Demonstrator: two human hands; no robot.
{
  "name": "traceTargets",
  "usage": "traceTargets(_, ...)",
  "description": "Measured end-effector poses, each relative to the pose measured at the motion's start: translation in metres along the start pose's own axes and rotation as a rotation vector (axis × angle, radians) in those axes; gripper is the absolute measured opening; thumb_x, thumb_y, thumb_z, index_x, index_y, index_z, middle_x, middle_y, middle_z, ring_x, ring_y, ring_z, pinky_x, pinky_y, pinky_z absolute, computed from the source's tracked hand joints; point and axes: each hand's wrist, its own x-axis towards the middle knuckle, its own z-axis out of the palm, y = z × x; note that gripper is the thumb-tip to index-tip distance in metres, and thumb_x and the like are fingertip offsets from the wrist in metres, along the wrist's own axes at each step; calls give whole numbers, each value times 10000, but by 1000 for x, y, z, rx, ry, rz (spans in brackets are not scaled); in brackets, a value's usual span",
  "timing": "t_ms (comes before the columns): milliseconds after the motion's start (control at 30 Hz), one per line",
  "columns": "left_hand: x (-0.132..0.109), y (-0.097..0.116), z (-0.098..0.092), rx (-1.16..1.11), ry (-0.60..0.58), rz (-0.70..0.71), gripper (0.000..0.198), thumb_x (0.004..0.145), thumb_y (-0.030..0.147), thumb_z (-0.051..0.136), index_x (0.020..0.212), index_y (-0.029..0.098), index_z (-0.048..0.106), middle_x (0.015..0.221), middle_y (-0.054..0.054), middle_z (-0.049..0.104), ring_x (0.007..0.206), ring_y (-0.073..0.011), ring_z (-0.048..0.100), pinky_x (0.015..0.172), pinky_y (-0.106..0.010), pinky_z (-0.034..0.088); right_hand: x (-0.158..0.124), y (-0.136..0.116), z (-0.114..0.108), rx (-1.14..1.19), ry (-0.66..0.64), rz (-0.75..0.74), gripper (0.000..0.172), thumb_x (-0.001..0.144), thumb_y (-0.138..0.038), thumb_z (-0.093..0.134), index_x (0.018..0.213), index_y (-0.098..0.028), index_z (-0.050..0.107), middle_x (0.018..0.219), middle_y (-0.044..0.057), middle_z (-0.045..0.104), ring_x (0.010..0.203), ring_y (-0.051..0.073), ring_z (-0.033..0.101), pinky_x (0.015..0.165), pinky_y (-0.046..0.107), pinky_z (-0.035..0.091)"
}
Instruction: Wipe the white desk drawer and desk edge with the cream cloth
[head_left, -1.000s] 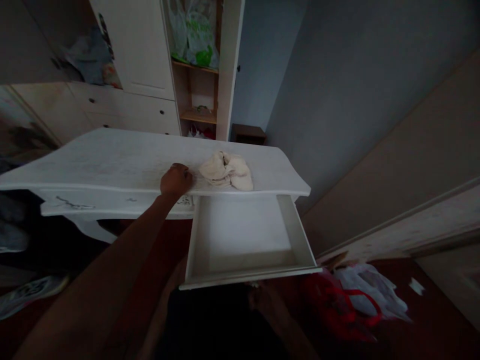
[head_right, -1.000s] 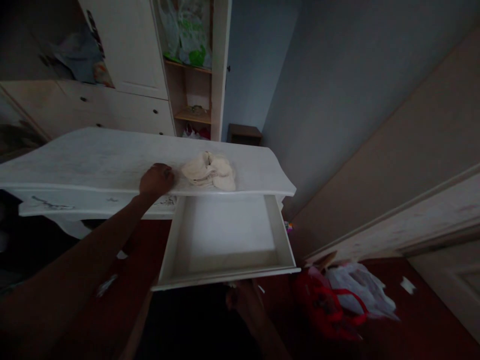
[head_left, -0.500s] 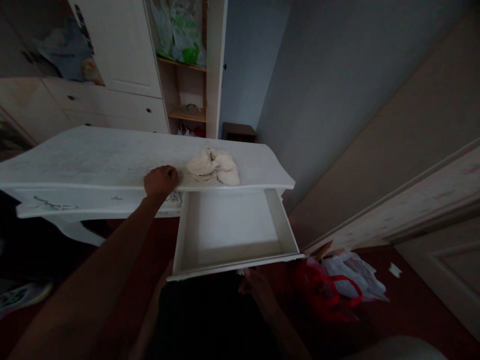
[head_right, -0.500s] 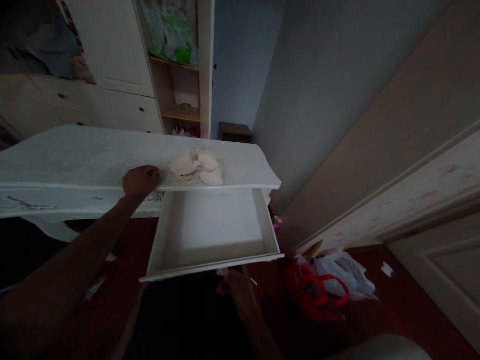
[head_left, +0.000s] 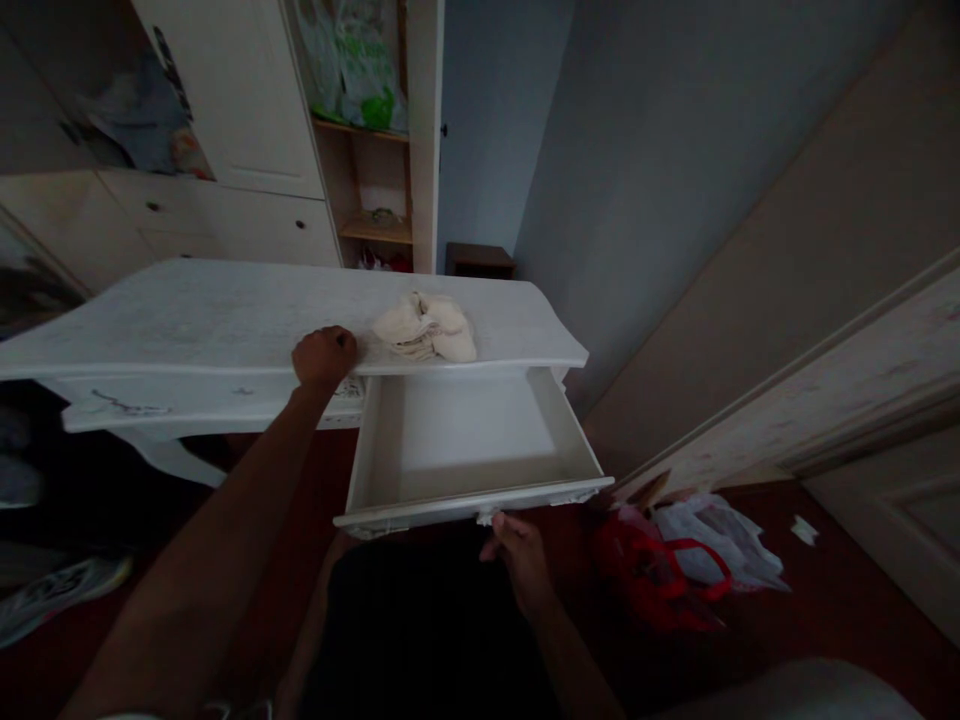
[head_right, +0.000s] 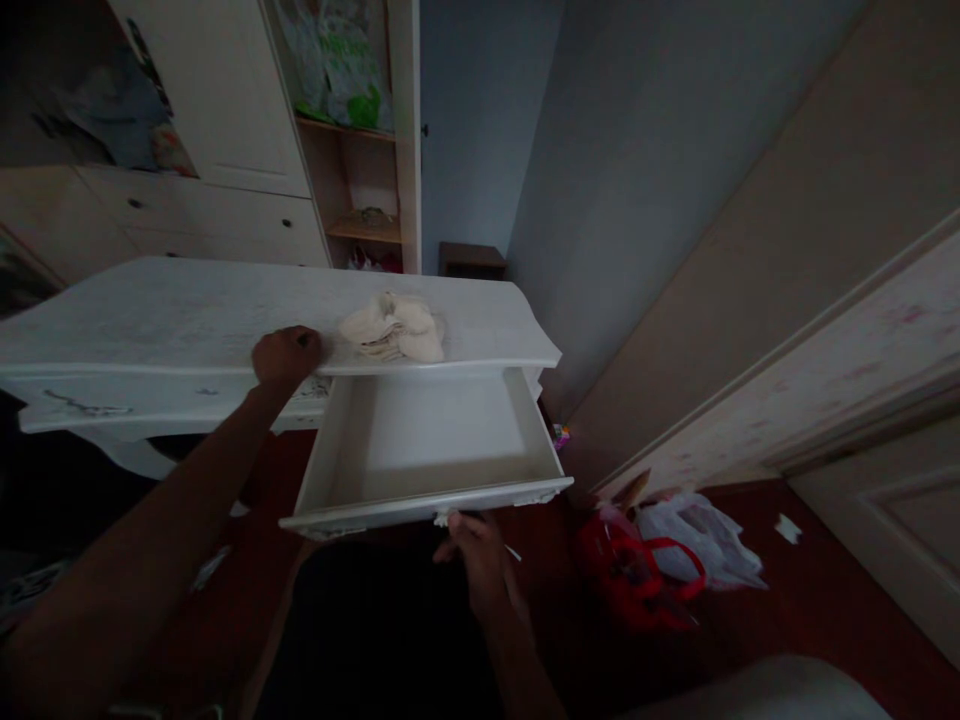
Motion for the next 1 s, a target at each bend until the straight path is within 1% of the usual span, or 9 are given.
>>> traceTargets(100,0,0,1,-11,10,5,404,875,311,403,1046,172,742,983,-159,735,867,-295,670,731,-367,474,3,-15,5,49,-5,4,515,809,-611,648,511,-192,639,480,24,641,500,139,535,599,290,407)
traceTargets(167,1,-1,2,-23,13,1,404,878,322,408,1050,169,740,989,-164,733,873,-300,668,737,-374,474,5,-21,7,55,-4,0,506,797,-620,656,533,-189,659,480,32,651,489,141,527,588,295,404)
traceTargets(267,0,-1,3,-33,9,-8,410,879,330,406,1056,167,737,987,-167,731,880,-303,665,742,-379,475,10,-24,10,38,3,3,481,801,-616,655,613,-177,710,513,48,681,491,144,527,577,295,398)
traceTargets(433,0,-1,4,-25,11,-2,421,882,332,393,1061,168,737,987,-169,730,874,-301,667,743,-384,477,24,-27,17,40,5,-4,471,798,-616,658,670,-169,735,531,54,694,497,142,536,589,293,410)
traceTargets(667,0,-1,3,-10,7,8,418,880,329,381,1026,174,740,974,-155,734,866,-286,667,739,-365,474,60,-35,28,70,52,9,497,725,-652,696,700,-157,737,528,54,690,467,129,534,541,265,395)
traceTargets(833,-1,0,2,-14,3,3,413,876,330,381,1004,168,738,954,-162,729,860,-294,663,729,-370,466,92,-39,29,87,87,-43,486,721,-639,698,705,-154,729,545,53,696,464,124,538,529,258,400)
traceTargets(1000,0,-2,7,8,22,8,426,887,336,354,998,181,735,955,-141,734,851,-281,669,706,-350,458,121,-42,34,100,94,-34,465,711,-614,720,753,-151,734,540,39,688,461,123,552,498,247,394)
